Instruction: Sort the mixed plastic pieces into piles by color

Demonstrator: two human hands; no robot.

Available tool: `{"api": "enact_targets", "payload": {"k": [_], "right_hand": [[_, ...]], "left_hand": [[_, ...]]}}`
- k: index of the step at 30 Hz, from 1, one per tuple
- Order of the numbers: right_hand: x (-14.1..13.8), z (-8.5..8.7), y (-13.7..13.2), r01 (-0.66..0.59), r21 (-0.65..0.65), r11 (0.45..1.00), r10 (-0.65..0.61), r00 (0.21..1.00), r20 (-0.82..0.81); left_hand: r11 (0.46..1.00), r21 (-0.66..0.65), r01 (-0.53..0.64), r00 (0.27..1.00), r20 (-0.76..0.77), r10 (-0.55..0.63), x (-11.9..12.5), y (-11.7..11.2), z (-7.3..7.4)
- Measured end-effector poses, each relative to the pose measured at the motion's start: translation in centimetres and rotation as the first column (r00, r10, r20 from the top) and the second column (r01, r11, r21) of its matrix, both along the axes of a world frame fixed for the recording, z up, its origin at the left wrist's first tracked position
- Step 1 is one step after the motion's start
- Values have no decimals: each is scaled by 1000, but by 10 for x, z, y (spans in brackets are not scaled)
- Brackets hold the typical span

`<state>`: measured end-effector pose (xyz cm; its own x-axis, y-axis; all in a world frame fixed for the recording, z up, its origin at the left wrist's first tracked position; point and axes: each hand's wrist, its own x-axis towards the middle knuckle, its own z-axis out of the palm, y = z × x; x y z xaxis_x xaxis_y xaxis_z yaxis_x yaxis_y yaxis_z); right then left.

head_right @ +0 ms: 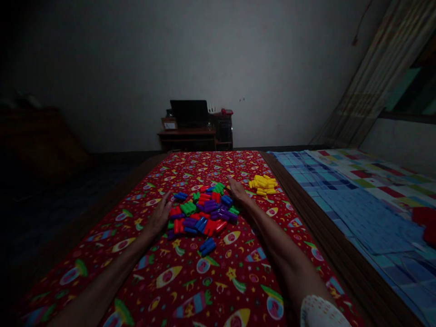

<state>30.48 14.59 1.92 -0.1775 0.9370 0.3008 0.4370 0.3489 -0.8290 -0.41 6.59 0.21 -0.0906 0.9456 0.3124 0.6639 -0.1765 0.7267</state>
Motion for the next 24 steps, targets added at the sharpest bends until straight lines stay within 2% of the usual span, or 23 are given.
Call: {"api": "enact_targets", "payload": {"k": [2,5,9,12,15,18,21,24], "right_hand": [[-15,2,16,-44,-69,997,41,998,-45],[-41,4,18,-228,-98,969,224,974,-44],[-67,7,-10,-448,-86,890,445,894,-49],[-68,15,-33,-511,-81,855,507,859,-69],[-46,20,-48,-418,-42,907,416,907,-62],[-12,11,-64,-232,-42,972,232,973,-3],[10,-11,-89,-133,12,991,131,987,96],[9,-31,-113,-135,83,987,122,982,146]], "left_hand": [[1000,-13,21,1000,5,-21,-1,3,-4],[999,-17,27,999,26,-27,-5,8,-9],[998,-28,57,998,23,-56,-3,27,-4],[991,-70,118,993,-15,-119,2,54,5],[973,-125,194,979,-34,-199,8,80,14],[933,-182,311,944,-56,-325,21,92,23],[853,-243,462,867,-76,-492,43,88,32],[753,-295,588,770,-80,-633,62,71,41]]}}
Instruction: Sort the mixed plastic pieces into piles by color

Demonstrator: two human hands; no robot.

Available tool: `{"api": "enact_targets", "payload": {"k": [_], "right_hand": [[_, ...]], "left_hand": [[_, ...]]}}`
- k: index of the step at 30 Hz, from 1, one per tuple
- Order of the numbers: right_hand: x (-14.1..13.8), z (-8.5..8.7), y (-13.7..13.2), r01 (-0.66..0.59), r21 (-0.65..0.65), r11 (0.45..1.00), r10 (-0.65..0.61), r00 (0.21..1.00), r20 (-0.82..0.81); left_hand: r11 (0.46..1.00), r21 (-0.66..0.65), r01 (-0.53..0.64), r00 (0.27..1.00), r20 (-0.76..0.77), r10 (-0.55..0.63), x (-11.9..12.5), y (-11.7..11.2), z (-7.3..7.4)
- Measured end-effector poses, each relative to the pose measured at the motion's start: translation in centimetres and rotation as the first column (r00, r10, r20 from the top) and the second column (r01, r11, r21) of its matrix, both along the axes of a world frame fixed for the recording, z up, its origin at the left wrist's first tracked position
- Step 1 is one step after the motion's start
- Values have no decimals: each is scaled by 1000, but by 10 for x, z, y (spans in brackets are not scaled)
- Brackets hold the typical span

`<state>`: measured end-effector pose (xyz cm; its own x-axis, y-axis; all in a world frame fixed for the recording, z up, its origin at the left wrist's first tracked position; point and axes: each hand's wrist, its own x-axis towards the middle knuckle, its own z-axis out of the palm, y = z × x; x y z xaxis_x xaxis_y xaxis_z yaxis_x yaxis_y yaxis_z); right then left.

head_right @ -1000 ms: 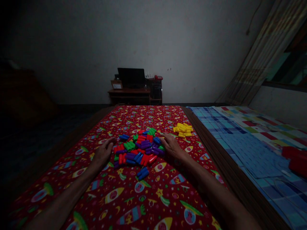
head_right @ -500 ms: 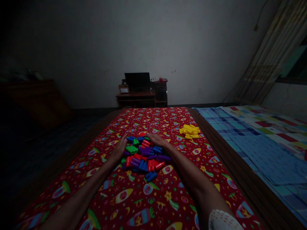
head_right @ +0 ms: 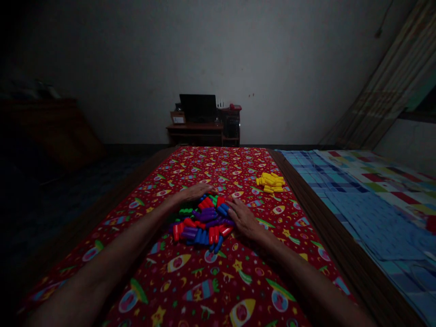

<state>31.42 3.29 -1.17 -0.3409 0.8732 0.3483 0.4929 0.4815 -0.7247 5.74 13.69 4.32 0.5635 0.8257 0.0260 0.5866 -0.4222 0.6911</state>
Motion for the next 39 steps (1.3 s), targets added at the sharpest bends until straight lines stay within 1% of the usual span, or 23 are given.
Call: {"api": "enact_targets", "payload": {"k": [2,4,5,7,9,10,13,15,17,19,21,22,23,25,27,29,31,32,34,36,37,38,39], "right_hand": [[-10,-5,-9,-4,11,1000,4,1000,-10],[-25,-3,-12,0,18,1000,1,999,-46],[-33,-1,-12,3,26,1000,-1,997,-71],[-48,7,-12,-5,42,999,11,992,-125],[-59,15,-12,-40,45,998,46,986,-161],[-63,19,-12,-59,44,997,66,983,-171],[-63,29,-5,-64,76,995,76,982,-174],[-57,35,8,-15,130,991,32,990,-136],[-53,39,25,-19,167,986,28,998,-54],[-52,42,40,-141,142,980,133,989,63],[-54,43,49,-279,82,957,264,952,157],[-55,42,51,-312,65,948,296,937,185],[-55,40,52,-312,64,948,294,934,202],[-51,35,51,-233,81,969,212,955,207],[-42,29,52,-96,85,992,81,982,172],[-30,25,54,36,67,997,-43,992,117],[-24,24,56,89,46,995,-92,994,65],[-25,24,56,64,42,997,-66,996,54],[-34,25,53,-77,68,995,71,994,87],[-47,27,49,-254,114,960,229,953,197],[-53,28,48,-313,126,941,276,929,248],[-58,28,46,-337,127,933,293,915,276],[-60,29,46,-324,122,938,282,919,277]], "left_hand": [[996,-22,84,996,-24,-85,2,-16,5],[992,-13,122,990,-65,-123,-5,-36,10],[993,16,114,990,-87,-112,-12,-48,11],[990,135,51,993,-116,-35,-25,-75,12],[960,281,-11,991,-124,48,-34,-106,10],[941,337,-17,989,-132,65,-37,-122,8],[913,407,17,981,-181,63,-39,-158,0],[911,412,12,977,-199,77,-39,-167,-4],[915,403,-39,977,-175,119,-40,-162,-6],[920,377,-104,981,-113,157,-42,-150,-6],[932,335,-142,983,-67,174,-43,-137,-3],[937,313,-153,982,-58,180,-43,-132,-2],[942,291,-166,980,-59,190,-43,-129,1],[951,238,-196,973,-74,219,-41,-127,5],[955,188,-230,967,-63,246,-39,-127,9],[958,140,-250,967,-21,256,-39,-123,12],[963,96,-253,967,36,251,-39,-114,14],[966,74,-247,968,53,244,-39,-109,15],[969,56,-241,970,55,238,-40,-97,16],[965,80,-251,968,2,251,-42,-90,15],[963,103,-248,967,-35,253,-44,-88,15],[964,129,-231,967,-74,242,-46,-88,14],[968,154,-199,970,-113,217,-49,-90,13]]}}
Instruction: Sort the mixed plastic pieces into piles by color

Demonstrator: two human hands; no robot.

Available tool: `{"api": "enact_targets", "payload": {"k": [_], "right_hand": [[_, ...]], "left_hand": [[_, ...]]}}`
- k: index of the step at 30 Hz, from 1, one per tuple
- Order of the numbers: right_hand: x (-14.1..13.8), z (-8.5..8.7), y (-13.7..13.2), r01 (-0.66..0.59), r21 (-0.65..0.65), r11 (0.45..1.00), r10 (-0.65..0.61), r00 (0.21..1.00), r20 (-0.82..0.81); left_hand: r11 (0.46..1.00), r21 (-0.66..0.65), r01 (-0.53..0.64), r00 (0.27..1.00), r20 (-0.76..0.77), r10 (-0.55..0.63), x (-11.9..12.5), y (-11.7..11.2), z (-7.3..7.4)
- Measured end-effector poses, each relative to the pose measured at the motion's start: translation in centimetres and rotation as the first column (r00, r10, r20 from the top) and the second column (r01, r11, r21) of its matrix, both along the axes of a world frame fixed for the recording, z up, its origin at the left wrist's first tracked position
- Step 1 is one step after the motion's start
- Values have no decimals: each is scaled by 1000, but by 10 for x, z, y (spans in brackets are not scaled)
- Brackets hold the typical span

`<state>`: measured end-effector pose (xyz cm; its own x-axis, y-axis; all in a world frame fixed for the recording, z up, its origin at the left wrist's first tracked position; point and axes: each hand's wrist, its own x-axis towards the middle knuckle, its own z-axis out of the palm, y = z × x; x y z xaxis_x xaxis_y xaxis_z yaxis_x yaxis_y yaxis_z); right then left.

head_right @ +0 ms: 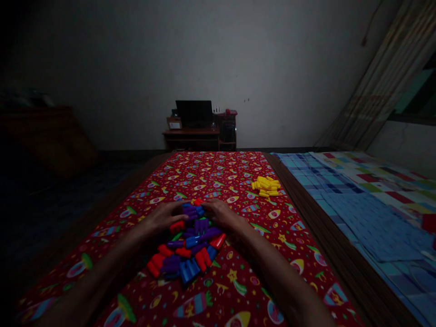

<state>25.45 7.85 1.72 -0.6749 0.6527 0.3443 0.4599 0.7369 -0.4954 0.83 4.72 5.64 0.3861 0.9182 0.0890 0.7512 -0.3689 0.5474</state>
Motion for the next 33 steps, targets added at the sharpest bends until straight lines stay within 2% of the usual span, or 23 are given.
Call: {"api": "enact_targets", "payload": {"k": [3,5,8,10,13,17,18,20,22,23,25,26,28,30,33], "right_hand": [[7,1,3,174,-52,983,-177,981,-75],[20,0,10,332,-98,938,-343,929,-135],[40,-2,24,560,-172,811,-585,783,-211],[49,-3,35,671,-191,717,-697,678,-236],[55,-4,49,748,-213,629,-772,570,-280],[57,-4,55,770,-282,572,-809,473,-349],[57,-3,53,771,-282,571,-808,468,-357],[53,2,46,747,-269,608,-780,497,-381],[42,9,33,663,-271,698,-707,577,-409],[34,13,24,577,-287,765,-642,645,-415],[13,23,5,320,-324,890,-437,799,-412],[3,27,-5,179,-330,927,-310,861,-403],[-15,35,-21,-24,-311,950,-97,925,-368],[-22,39,-28,-51,-270,961,-43,943,-331],[-10,35,-17,124,-264,957,-206,928,-312]], "left_hand": [[994,39,105,992,-80,-102,-7,-9,-4],[992,55,113,990,-90,-108,-9,-12,-6],[995,82,50,997,-56,-45,-7,-10,-5],[996,92,-6,1000,0,6,-6,-6,-1],[992,83,-93,986,144,80,-6,-3,9],[965,111,-240,914,360,186,-8,-3,20],[956,114,-270,894,399,205,-8,-3,22],[945,106,-309,857,461,229,-6,-3,22],[940,97,-326,828,510,235,0,-3,19],[941,96,-325,819,527,229,5,-4,16],[951,108,-289,823,535,189,16,-9,12],[958,124,-258,834,529,155,22,-13,11],[967,183,-177,867,493,65,33,-21,10],[953,283,-111,907,422,-19,38,-28,12],[886,449,-113,955,297,-29,32,-29,16]]}}
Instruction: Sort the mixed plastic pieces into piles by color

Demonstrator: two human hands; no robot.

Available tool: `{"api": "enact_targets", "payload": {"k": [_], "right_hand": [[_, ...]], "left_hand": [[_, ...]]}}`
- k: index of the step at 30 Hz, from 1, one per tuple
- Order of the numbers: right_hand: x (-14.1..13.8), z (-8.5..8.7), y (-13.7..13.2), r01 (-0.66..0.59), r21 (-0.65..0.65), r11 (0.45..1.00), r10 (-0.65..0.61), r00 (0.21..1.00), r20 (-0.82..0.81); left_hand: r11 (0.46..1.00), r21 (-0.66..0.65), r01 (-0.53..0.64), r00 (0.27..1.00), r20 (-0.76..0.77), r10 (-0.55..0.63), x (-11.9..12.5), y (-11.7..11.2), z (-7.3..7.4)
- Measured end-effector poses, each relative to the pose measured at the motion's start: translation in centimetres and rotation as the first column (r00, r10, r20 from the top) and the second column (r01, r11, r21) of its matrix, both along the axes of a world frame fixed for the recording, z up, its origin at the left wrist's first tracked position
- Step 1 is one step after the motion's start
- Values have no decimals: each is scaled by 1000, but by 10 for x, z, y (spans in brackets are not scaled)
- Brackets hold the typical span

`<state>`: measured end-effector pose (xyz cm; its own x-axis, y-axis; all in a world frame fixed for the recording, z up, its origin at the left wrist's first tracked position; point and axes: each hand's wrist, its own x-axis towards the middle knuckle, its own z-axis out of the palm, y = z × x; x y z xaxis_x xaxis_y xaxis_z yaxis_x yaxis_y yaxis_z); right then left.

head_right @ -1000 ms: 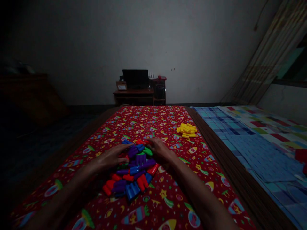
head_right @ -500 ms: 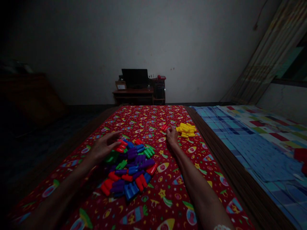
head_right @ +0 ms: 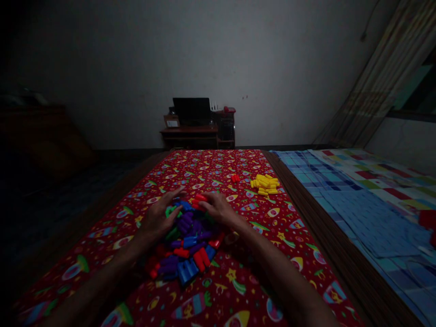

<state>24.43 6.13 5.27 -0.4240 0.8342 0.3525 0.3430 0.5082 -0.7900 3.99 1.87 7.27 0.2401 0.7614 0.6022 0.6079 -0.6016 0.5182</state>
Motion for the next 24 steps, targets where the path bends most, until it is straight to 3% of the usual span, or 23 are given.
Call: {"api": "enact_targets", "payload": {"k": [4,7,11,13,14,18,20,24], "right_hand": [[39,-17,36,345,-62,937,-346,938,-10],[65,-26,55,490,-76,868,-489,872,34],[76,-25,56,593,184,784,-619,769,160],[69,-19,46,553,295,779,-615,765,191],[62,-17,40,503,314,805,-579,784,226],[21,-8,25,189,239,952,-272,880,388],[-2,-7,26,77,222,972,-171,881,442],[-37,-8,42,-8,143,990,-73,829,554]], "left_hand": [[997,8,-70,992,-107,71,-22,15,-1],[994,-75,-82,980,-188,66,-35,26,-10],[985,-128,-117,962,-263,80,-45,37,-27],[980,-131,-148,957,-269,108,-51,42,-34],[978,-134,-161,957,-265,121,-54,43,-37],[954,-233,-190,972,-182,149,-65,46,-47],[932,-306,-195,980,-98,173,-68,45,-51],[912,-369,-181,975,54,216,-72,39,-56]]}}
